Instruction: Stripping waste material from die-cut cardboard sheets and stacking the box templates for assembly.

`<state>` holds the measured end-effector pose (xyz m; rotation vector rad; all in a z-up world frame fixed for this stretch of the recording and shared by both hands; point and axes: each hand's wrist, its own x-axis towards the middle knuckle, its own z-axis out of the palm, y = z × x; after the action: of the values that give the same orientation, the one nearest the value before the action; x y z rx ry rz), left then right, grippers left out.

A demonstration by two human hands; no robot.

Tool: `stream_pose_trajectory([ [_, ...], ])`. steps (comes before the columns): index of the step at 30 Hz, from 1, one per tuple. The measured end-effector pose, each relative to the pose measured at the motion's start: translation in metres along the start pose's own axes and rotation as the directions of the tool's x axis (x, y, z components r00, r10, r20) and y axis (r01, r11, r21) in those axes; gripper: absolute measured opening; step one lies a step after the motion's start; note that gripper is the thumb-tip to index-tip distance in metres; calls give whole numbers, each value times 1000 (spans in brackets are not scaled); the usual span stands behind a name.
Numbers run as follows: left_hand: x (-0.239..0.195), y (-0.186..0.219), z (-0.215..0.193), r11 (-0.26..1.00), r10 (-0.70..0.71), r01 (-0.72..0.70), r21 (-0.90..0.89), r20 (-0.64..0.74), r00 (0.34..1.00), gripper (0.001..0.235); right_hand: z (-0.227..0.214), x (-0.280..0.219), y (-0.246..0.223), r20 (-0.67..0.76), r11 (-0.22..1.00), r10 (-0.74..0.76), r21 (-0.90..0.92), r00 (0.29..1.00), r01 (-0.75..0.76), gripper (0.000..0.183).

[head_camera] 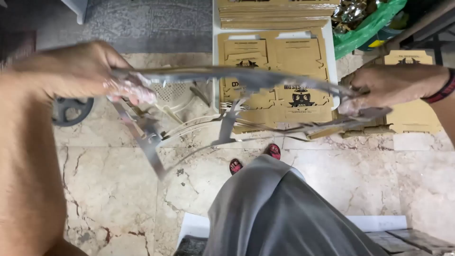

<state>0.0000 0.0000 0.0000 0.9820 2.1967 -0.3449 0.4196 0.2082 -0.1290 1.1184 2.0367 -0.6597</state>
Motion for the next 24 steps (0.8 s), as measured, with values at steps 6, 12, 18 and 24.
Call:
stream_pose_trajectory([
  [6, 54, -48, 32, 944, 278, -259, -206, 67, 958, 14, 30, -14, -12, 18, 963, -60, 265, 998, 53, 49],
  [12, 75, -53, 48, 942, 286, -265, -204, 82, 955, 8, 27, -36, -18, 15, 967, 148, 208, 989, -148, 54],
  [18, 108, -63, 72, 929, 317, -269, -252, 170, 933, 12, 38, -53, -23, 139, 903, 282, 295, 949, -311, 25],
  [24, 155, -54, 97, 845, 492, -441, -301, 119, 862, 10, 29, -104, -9, 22, 837, 409, 391, 912, -384, 21],
])
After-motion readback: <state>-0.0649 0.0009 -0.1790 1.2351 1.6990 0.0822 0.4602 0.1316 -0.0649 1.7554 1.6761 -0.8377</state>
